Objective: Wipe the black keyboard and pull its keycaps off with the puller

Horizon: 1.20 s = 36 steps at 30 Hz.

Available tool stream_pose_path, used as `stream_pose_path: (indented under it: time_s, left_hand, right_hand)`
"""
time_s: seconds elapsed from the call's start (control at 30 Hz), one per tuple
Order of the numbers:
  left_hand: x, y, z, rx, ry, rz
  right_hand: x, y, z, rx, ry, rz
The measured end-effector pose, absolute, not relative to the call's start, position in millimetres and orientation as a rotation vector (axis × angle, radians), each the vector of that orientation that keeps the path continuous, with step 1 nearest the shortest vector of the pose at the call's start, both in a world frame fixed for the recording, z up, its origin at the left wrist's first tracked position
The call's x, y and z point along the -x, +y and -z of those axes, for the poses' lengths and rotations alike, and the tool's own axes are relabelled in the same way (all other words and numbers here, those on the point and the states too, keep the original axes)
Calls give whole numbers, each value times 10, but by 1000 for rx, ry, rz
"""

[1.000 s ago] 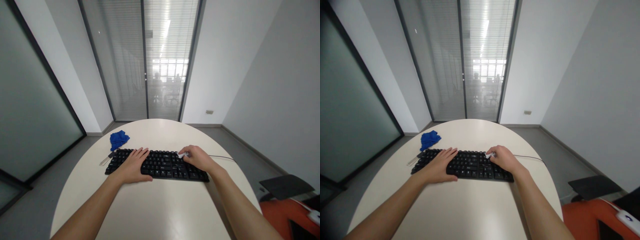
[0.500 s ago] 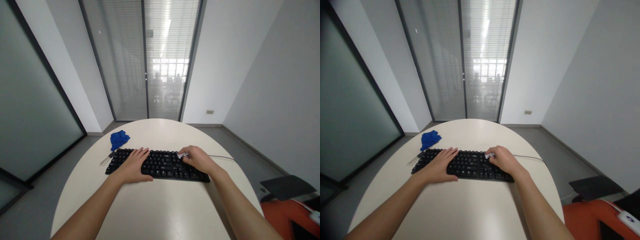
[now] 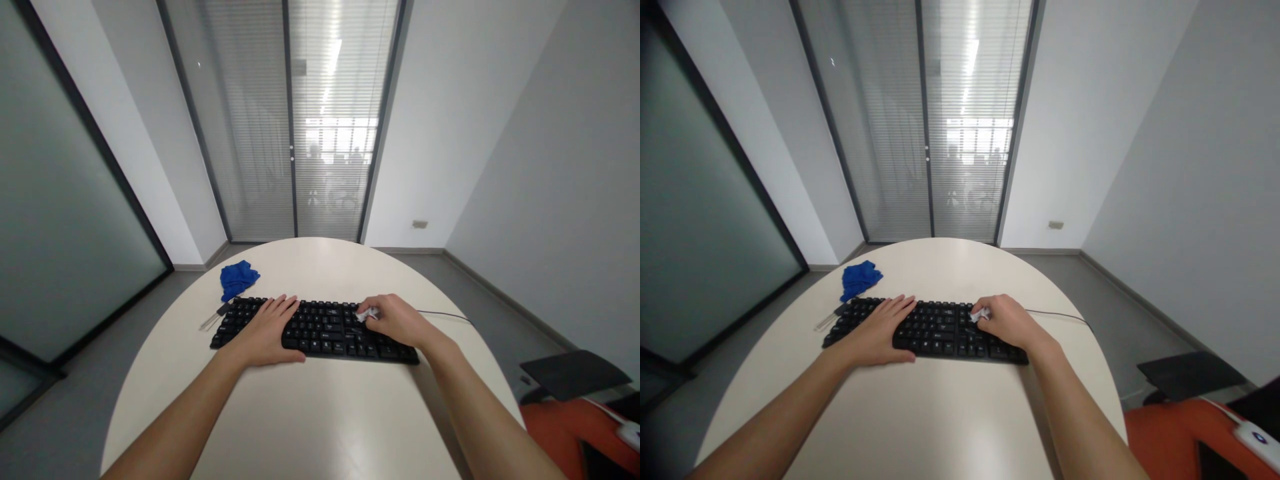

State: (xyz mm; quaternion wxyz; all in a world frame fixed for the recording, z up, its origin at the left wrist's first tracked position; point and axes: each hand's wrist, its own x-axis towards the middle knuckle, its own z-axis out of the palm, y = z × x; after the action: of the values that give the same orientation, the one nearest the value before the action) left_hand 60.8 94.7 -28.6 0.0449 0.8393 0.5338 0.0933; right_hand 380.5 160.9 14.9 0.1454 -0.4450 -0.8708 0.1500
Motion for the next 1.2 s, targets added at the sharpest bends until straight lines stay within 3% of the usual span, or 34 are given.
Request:
stream_pose_path:
  time_s: [0.9, 1.2]
  left_hand:
    - [-603, 957, 303, -2566, 1645, -284]
    - [-629, 962, 328, -2571, 1676, -306]
  right_hand:
    - [-3822, 1535, -201, 1281, -2542, -580]
    - [-3798, 1739, 96, 1262, -2346, -220]
